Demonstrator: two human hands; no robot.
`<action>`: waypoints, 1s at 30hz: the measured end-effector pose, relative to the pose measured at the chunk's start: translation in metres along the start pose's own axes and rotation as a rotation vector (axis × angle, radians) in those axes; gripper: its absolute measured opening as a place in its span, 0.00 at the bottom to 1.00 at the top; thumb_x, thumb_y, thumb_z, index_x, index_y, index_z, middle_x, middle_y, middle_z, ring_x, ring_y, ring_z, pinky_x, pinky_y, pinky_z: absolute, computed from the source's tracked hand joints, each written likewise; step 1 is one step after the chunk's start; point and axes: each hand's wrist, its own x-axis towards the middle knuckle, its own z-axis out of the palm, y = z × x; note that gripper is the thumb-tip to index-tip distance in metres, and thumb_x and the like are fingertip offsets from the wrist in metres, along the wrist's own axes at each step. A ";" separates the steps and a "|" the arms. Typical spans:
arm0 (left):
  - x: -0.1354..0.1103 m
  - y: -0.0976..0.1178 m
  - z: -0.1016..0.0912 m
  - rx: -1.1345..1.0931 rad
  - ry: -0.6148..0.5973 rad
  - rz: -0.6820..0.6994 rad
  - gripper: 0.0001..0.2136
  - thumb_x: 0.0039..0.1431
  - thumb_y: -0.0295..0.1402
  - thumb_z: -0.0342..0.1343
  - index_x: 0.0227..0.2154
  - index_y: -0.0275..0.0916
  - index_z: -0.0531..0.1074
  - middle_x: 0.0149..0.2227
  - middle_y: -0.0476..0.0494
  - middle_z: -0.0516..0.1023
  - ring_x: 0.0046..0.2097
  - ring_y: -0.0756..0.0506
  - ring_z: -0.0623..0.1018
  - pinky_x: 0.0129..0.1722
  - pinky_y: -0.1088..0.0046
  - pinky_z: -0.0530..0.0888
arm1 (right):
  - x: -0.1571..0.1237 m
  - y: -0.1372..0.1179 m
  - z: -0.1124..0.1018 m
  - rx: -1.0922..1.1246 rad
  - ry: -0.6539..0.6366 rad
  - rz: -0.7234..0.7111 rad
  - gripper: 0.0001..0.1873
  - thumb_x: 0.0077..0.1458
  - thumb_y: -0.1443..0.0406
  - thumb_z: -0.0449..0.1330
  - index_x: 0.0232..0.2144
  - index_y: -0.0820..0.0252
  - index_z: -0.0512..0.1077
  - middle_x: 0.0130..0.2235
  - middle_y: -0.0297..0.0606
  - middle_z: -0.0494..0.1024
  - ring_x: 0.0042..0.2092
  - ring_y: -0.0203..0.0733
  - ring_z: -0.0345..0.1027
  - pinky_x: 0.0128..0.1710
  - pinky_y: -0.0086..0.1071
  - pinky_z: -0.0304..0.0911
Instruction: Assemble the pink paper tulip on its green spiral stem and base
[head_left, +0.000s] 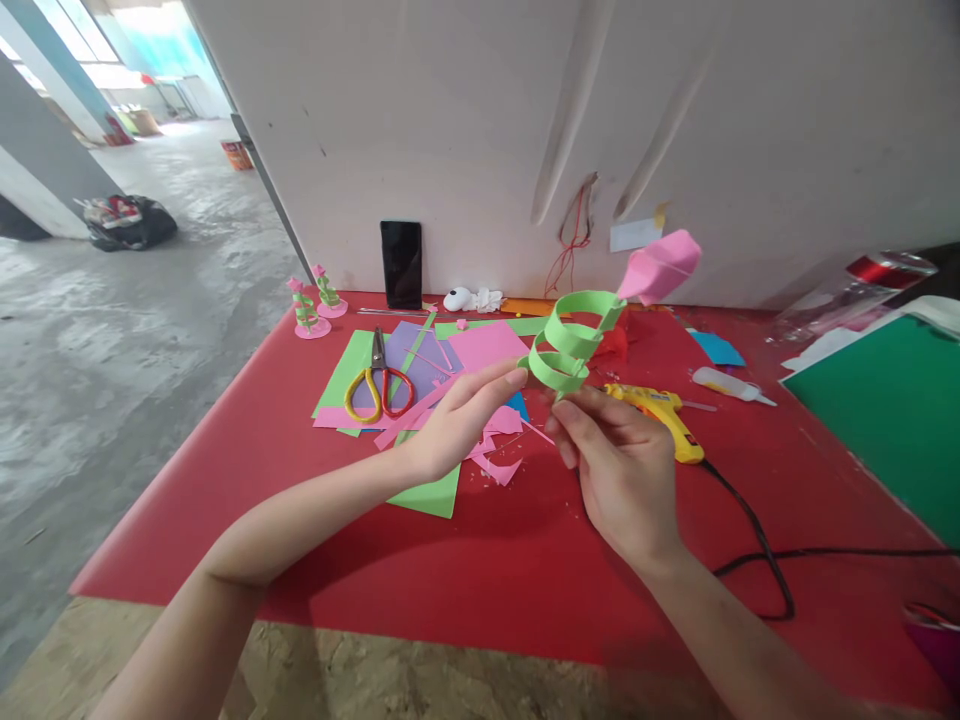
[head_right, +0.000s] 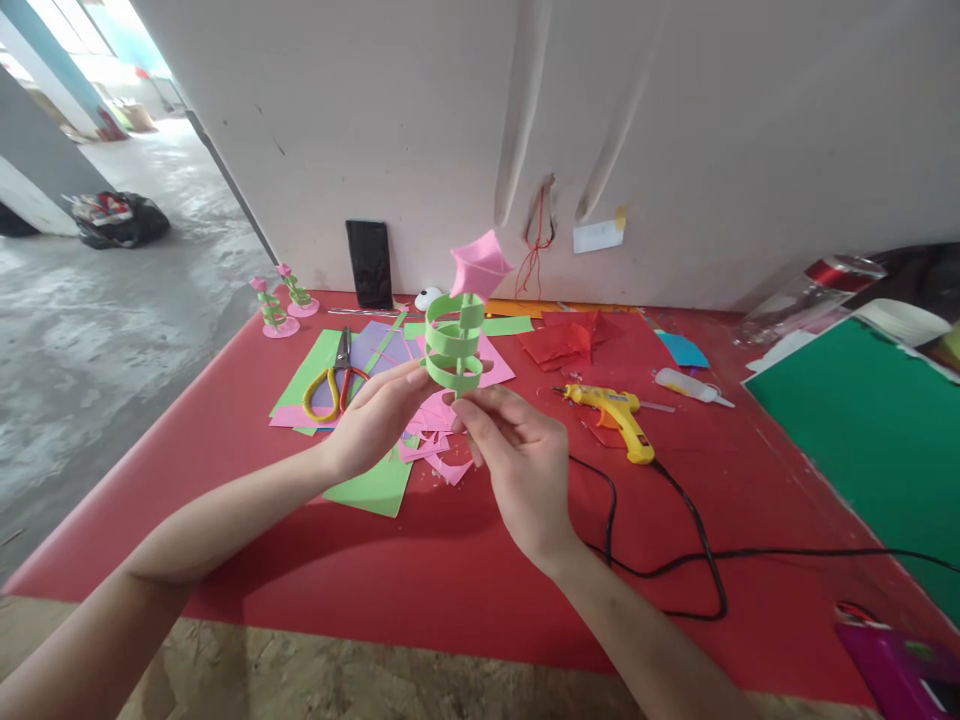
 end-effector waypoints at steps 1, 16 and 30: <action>0.000 0.000 0.000 -0.006 -0.002 0.002 0.16 0.66 0.41 0.45 0.40 0.40 0.76 0.45 0.46 0.79 0.53 0.45 0.74 0.56 0.68 0.68 | 0.000 0.000 0.000 0.005 -0.008 -0.013 0.10 0.51 0.57 0.65 0.27 0.58 0.77 0.22 0.31 0.72 0.19 0.25 0.57 0.17 0.21 0.56; 0.002 0.000 0.000 -0.115 -0.017 -0.021 0.12 0.60 0.35 0.49 0.41 0.41 0.75 0.50 0.46 0.78 0.59 0.42 0.71 0.62 0.61 0.63 | -0.002 0.002 0.001 0.021 -0.039 -0.023 0.07 0.51 0.59 0.65 0.28 0.56 0.77 0.22 0.30 0.72 0.20 0.24 0.56 0.16 0.20 0.55; 0.003 -0.008 -0.002 -0.127 -0.043 0.038 0.17 0.53 0.30 0.54 0.48 0.43 0.70 0.52 0.44 0.76 0.53 0.44 0.75 0.54 0.65 0.72 | -0.001 0.004 -0.002 -0.027 -0.008 -0.020 0.10 0.52 0.57 0.65 0.31 0.56 0.79 0.25 0.33 0.73 0.21 0.26 0.58 0.17 0.22 0.56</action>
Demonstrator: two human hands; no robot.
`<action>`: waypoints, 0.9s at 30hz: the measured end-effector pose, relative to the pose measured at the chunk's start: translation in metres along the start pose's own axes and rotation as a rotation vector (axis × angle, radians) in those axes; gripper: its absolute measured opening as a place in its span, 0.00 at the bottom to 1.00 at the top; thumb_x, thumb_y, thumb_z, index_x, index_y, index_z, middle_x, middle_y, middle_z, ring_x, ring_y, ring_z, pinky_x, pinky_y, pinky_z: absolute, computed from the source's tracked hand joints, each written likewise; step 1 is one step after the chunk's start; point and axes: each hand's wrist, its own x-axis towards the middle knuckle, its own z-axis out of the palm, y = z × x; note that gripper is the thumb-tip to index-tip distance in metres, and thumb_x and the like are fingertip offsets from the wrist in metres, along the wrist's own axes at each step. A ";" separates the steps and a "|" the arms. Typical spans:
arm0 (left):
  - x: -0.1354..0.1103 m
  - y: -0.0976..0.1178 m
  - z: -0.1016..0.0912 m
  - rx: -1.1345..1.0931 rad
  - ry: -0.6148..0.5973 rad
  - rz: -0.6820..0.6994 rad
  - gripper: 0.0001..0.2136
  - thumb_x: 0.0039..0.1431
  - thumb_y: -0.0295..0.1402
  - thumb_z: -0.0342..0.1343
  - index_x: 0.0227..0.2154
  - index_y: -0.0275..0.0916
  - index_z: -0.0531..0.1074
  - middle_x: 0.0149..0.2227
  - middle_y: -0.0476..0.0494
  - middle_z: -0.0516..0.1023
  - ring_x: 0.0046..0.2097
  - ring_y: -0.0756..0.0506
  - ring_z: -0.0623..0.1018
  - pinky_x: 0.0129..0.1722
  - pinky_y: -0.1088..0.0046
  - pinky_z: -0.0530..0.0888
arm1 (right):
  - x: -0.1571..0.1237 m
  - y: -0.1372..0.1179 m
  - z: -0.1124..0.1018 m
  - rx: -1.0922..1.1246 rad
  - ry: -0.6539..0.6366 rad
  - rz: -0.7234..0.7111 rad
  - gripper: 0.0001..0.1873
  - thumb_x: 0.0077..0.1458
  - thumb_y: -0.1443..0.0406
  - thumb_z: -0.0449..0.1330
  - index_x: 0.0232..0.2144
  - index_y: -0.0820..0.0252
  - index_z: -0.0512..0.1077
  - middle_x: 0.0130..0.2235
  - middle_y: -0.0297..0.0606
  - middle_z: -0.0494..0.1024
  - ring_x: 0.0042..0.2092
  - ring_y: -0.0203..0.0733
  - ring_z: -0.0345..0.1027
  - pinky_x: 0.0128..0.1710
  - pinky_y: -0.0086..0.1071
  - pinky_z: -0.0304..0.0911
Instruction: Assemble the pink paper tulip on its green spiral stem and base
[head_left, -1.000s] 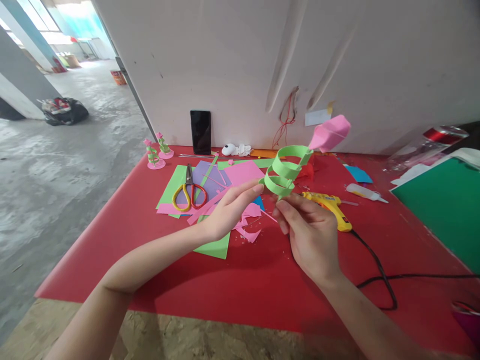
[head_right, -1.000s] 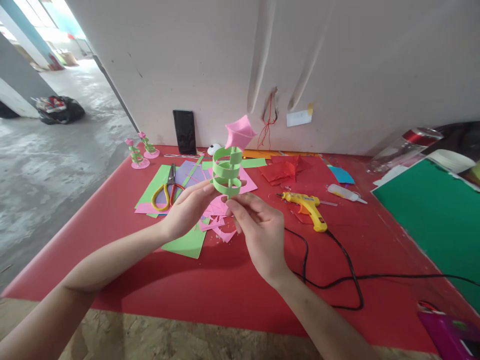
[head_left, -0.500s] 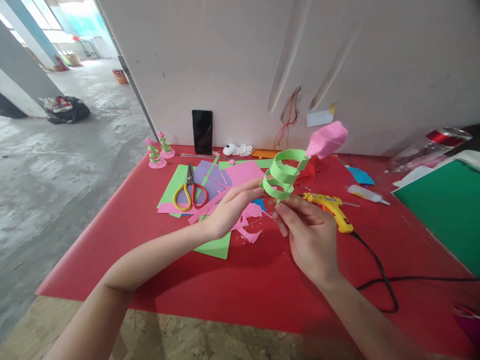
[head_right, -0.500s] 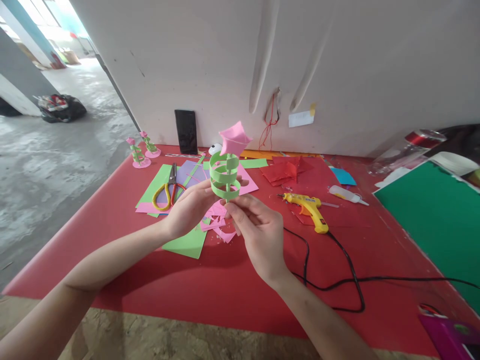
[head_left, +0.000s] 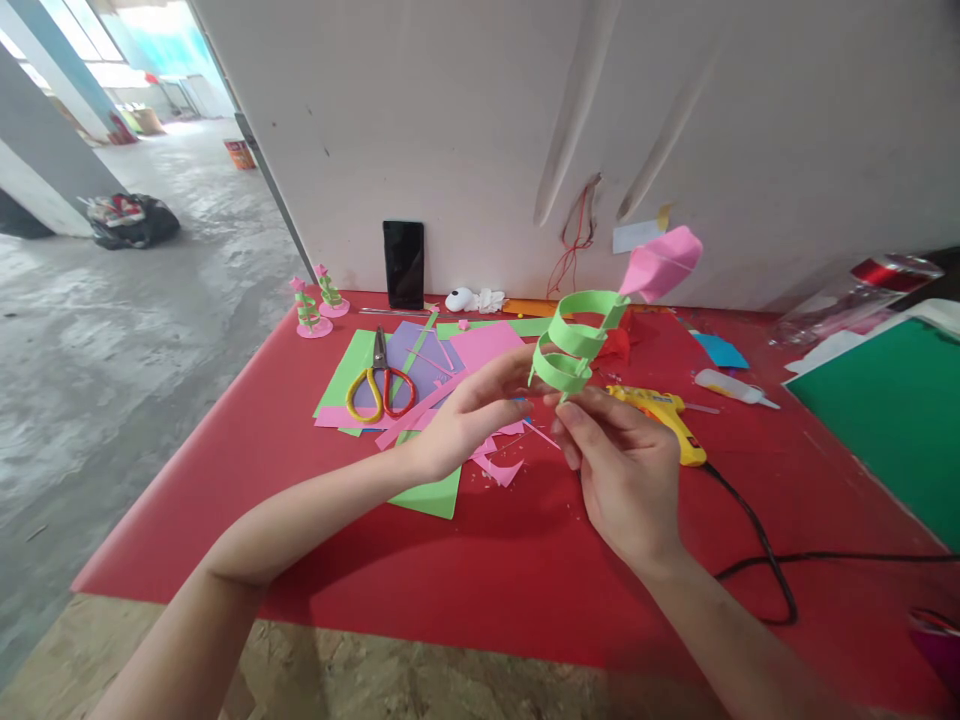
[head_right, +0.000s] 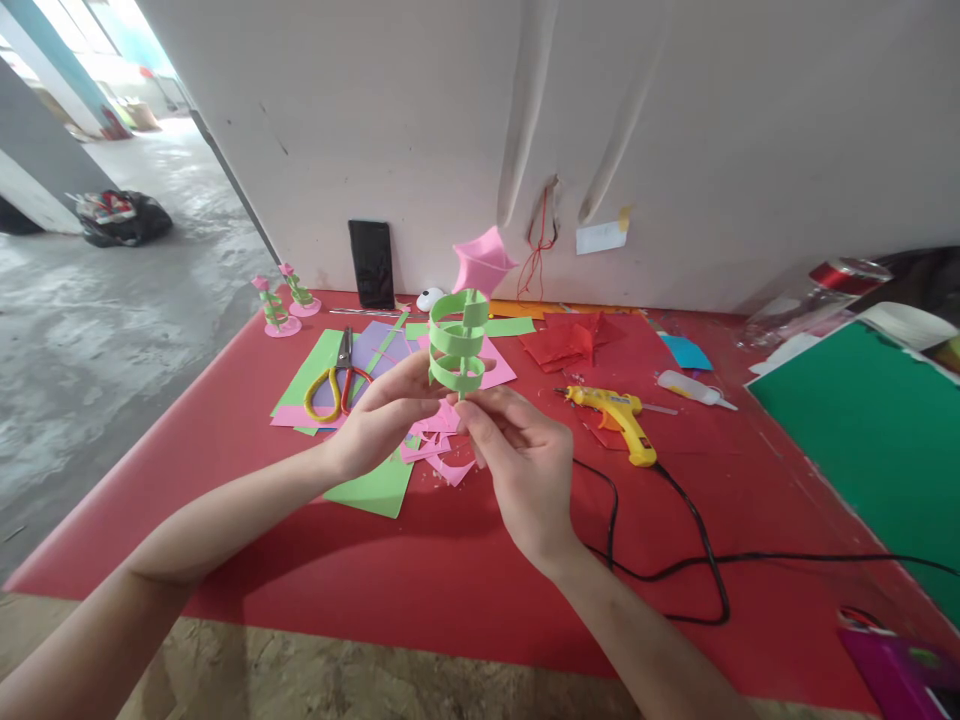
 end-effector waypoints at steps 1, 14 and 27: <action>0.000 -0.001 0.000 0.008 -0.003 0.000 0.16 0.55 0.31 0.54 0.48 0.42 0.70 0.51 0.43 0.76 0.51 0.44 0.76 0.53 0.66 0.73 | 0.000 0.000 0.000 0.005 0.000 -0.003 0.09 0.52 0.57 0.65 0.31 0.56 0.79 0.25 0.32 0.73 0.21 0.26 0.58 0.17 0.22 0.56; 0.000 0.020 -0.006 0.395 0.420 0.323 0.02 0.57 0.34 0.59 0.31 0.44 0.72 0.47 0.46 0.69 0.55 0.47 0.68 0.60 0.66 0.65 | 0.001 -0.003 0.006 -0.019 0.067 -0.058 0.02 0.49 0.66 0.64 0.25 0.56 0.77 0.23 0.29 0.71 0.20 0.23 0.54 0.20 0.21 0.58; 0.001 0.015 -0.007 0.430 0.293 0.310 0.08 0.52 0.43 0.64 0.27 0.46 0.77 0.51 0.48 0.72 0.57 0.43 0.70 0.60 0.53 0.66 | 0.000 -0.003 0.011 -0.104 0.030 -0.014 0.04 0.48 0.64 0.64 0.24 0.59 0.77 0.22 0.29 0.70 0.20 0.23 0.55 0.17 0.20 0.55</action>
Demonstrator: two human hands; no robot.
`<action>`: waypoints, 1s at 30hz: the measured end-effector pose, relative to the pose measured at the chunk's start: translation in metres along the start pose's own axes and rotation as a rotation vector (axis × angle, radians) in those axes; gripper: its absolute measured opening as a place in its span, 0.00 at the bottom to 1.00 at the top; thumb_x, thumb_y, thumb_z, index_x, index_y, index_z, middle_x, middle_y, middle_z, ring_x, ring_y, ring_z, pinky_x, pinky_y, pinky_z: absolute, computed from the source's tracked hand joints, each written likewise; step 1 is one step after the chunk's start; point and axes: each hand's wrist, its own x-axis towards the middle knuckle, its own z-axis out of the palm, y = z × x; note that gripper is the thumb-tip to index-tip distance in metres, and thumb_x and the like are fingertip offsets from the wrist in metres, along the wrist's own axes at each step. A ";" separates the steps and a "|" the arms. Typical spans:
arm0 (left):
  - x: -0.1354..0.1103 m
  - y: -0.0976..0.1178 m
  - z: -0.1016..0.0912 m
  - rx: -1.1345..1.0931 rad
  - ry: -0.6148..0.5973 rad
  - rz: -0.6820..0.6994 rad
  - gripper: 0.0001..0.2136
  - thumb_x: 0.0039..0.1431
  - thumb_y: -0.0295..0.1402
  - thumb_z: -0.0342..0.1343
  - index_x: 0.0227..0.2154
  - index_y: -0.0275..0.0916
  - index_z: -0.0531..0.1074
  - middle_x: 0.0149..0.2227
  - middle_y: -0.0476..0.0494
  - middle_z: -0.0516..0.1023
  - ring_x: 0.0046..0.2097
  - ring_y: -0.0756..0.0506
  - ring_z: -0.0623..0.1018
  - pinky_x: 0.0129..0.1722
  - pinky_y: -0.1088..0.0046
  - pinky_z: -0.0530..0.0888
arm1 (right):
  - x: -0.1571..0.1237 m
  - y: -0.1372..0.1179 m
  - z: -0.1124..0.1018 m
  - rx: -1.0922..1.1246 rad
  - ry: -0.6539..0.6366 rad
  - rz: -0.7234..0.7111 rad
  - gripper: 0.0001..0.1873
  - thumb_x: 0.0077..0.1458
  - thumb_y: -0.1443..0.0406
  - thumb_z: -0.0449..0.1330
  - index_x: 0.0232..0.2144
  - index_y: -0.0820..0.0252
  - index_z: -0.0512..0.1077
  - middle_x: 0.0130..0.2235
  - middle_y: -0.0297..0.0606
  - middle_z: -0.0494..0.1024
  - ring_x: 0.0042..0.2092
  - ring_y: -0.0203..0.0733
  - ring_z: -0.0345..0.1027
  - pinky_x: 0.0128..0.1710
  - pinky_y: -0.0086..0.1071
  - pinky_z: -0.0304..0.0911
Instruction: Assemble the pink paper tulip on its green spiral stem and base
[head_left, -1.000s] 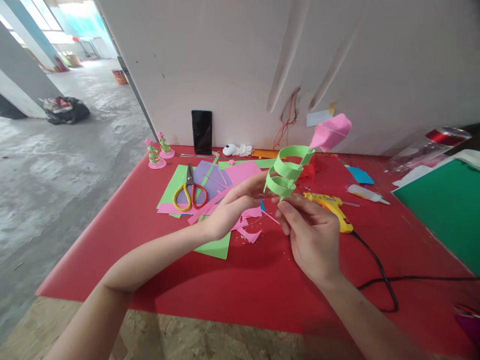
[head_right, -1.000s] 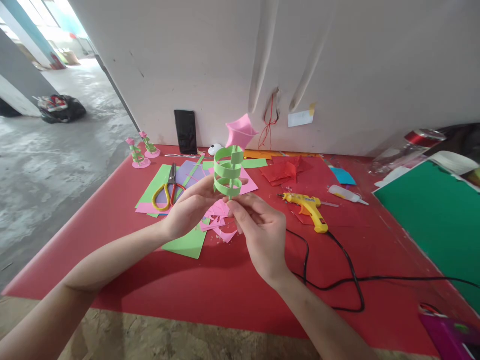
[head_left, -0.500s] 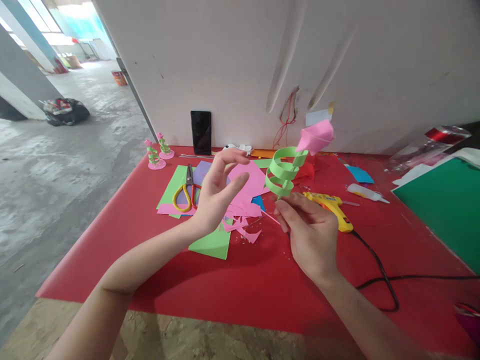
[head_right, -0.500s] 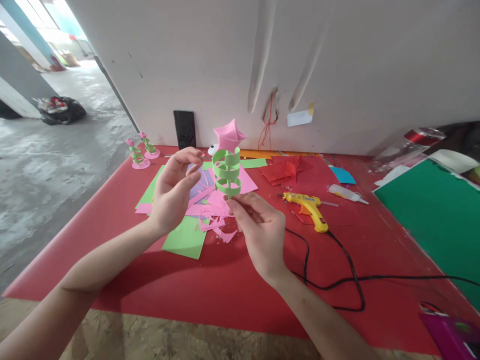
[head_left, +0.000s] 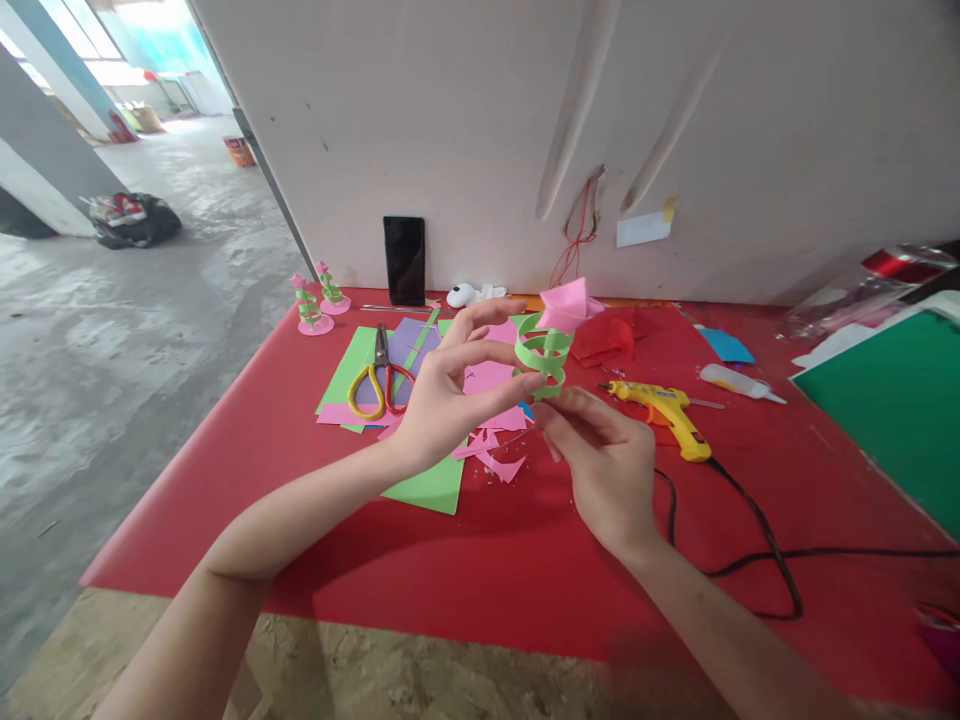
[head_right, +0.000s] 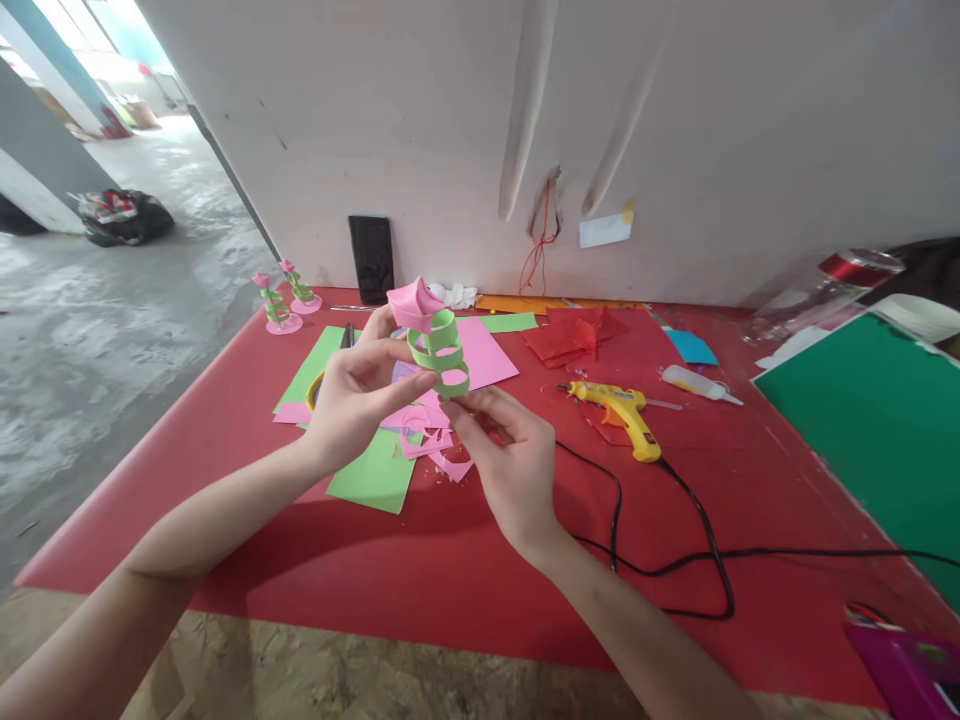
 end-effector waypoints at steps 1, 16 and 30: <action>0.000 0.000 0.000 -0.005 0.003 -0.007 0.08 0.51 0.43 0.65 0.26 0.46 0.78 0.51 0.48 0.72 0.57 0.43 0.69 0.60 0.53 0.66 | 0.001 0.000 0.000 -0.002 -0.005 0.002 0.05 0.48 0.64 0.64 0.24 0.59 0.76 0.23 0.29 0.70 0.20 0.23 0.55 0.17 0.20 0.55; 0.015 -0.009 -0.011 -0.045 0.081 -0.134 0.10 0.46 0.43 0.68 0.22 0.43 0.78 0.48 0.49 0.74 0.58 0.41 0.70 0.63 0.53 0.62 | 0.032 0.028 -0.021 -0.535 -0.156 -0.114 0.12 0.58 0.59 0.56 0.36 0.59 0.77 0.36 0.38 0.78 0.31 0.32 0.67 0.32 0.29 0.65; -0.007 -0.038 -0.025 0.006 0.124 -0.261 0.05 0.45 0.35 0.67 0.21 0.44 0.77 0.46 0.48 0.72 0.55 0.42 0.70 0.59 0.57 0.64 | 0.057 0.111 -0.033 -0.875 -0.641 -0.147 0.18 0.47 0.64 0.65 0.44 0.58 0.75 0.48 0.43 0.75 0.51 0.49 0.67 0.53 0.44 0.65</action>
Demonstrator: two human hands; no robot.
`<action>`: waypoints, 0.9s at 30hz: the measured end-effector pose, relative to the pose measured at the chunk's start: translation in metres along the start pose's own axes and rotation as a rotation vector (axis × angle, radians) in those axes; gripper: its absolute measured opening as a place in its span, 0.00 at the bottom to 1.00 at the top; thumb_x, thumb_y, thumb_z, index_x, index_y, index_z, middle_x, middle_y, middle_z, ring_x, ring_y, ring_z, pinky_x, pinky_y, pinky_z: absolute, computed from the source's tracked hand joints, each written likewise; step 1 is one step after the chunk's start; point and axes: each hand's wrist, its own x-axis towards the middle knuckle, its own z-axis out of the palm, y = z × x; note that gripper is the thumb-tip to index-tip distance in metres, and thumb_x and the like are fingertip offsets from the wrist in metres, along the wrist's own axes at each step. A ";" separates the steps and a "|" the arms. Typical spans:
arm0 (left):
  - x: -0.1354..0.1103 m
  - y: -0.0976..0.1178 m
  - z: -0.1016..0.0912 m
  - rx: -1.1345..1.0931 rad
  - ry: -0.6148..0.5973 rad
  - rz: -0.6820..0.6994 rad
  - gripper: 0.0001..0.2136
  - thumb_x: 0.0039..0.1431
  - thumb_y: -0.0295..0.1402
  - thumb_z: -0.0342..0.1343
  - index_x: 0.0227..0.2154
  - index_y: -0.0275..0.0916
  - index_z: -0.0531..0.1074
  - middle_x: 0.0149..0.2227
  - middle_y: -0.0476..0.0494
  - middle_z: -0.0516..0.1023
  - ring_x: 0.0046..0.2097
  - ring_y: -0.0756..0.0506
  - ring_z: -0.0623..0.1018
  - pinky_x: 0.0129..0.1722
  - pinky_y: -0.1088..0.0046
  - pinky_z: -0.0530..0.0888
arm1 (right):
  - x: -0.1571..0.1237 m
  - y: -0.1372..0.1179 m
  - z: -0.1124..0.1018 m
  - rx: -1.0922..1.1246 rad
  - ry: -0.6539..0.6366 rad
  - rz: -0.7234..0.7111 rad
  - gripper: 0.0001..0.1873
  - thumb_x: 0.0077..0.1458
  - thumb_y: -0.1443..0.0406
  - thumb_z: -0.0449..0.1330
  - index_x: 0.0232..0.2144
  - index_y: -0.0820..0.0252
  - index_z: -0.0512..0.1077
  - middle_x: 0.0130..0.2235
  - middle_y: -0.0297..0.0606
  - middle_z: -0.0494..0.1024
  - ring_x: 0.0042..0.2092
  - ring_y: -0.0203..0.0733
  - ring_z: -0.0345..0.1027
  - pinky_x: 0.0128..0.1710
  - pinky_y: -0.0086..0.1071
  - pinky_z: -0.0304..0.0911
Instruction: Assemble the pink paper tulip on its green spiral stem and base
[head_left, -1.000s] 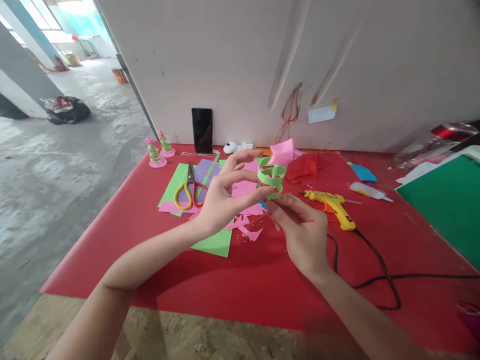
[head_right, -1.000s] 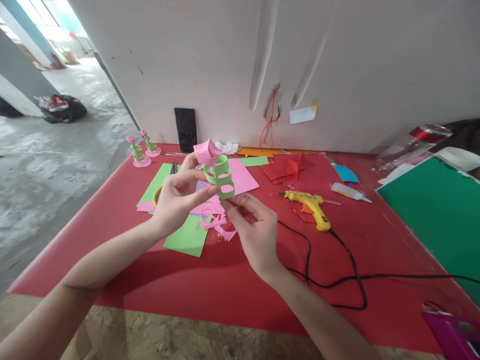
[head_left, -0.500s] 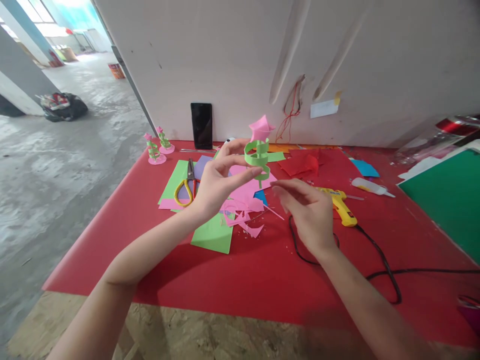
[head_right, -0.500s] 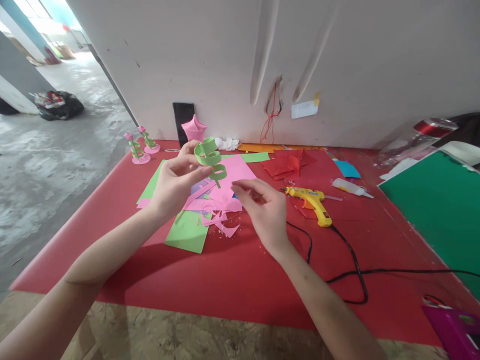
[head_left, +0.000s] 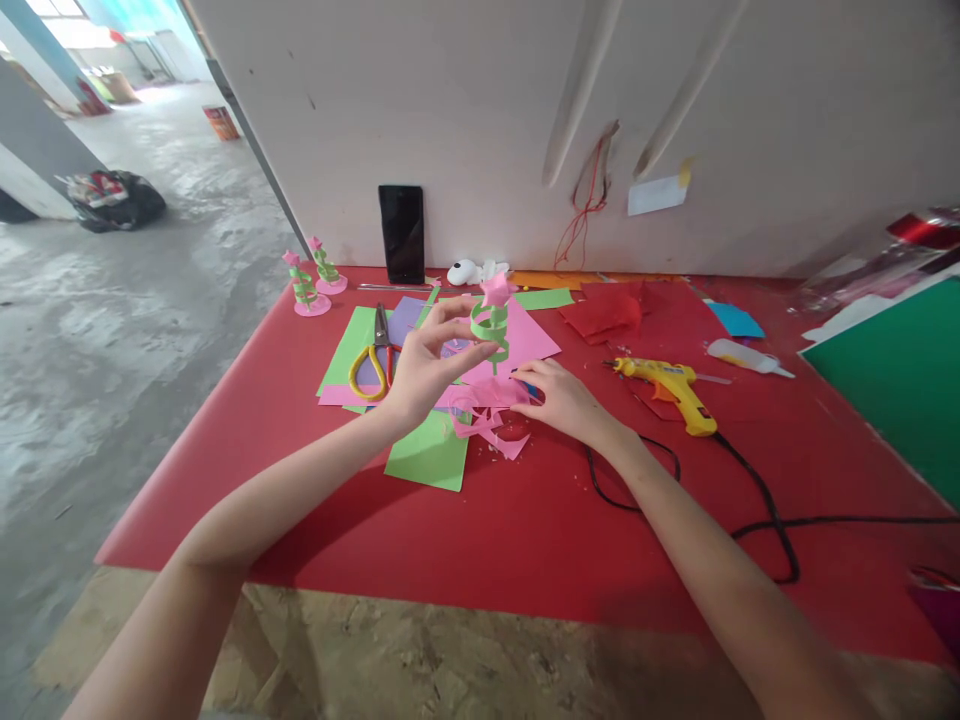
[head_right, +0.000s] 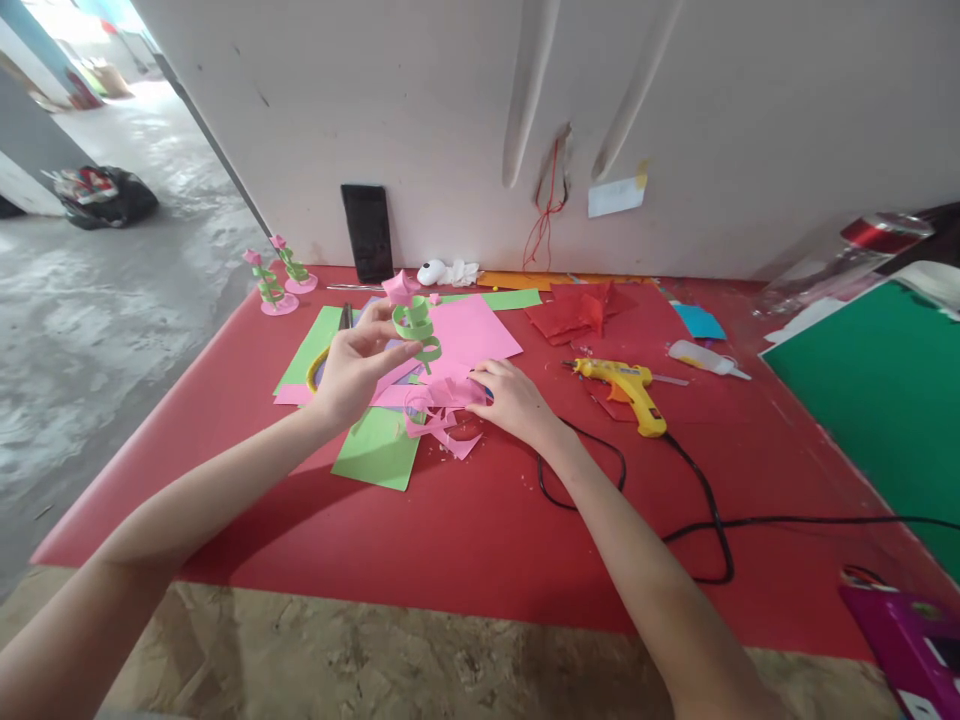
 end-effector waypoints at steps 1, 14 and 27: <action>-0.005 -0.004 -0.002 0.006 0.029 -0.024 0.05 0.44 0.36 0.67 0.21 0.44 0.77 0.46 0.48 0.71 0.55 0.42 0.70 0.59 0.58 0.64 | 0.000 0.001 0.000 0.000 0.002 -0.003 0.17 0.48 0.64 0.65 0.43 0.58 0.75 0.48 0.43 0.75 0.51 0.49 0.67 0.53 0.45 0.65; -0.058 -0.015 -0.014 -0.330 0.041 -0.581 0.15 0.36 0.40 0.72 0.18 0.36 0.74 0.31 0.49 0.69 0.33 0.52 0.71 0.33 0.74 0.67 | -0.051 -0.041 -0.026 0.332 -0.091 0.021 0.21 0.54 0.55 0.60 0.47 0.60 0.74 0.45 0.42 0.78 0.43 0.41 0.74 0.44 0.34 0.70; -0.042 -0.044 -0.005 -0.436 -0.034 -0.693 0.13 0.35 0.33 0.72 0.19 0.34 0.72 0.25 0.51 0.72 0.28 0.55 0.71 0.28 0.79 0.66 | -0.048 -0.029 -0.005 0.458 -0.199 0.018 0.22 0.55 0.54 0.57 0.47 0.60 0.74 0.51 0.43 0.75 0.52 0.43 0.71 0.54 0.40 0.66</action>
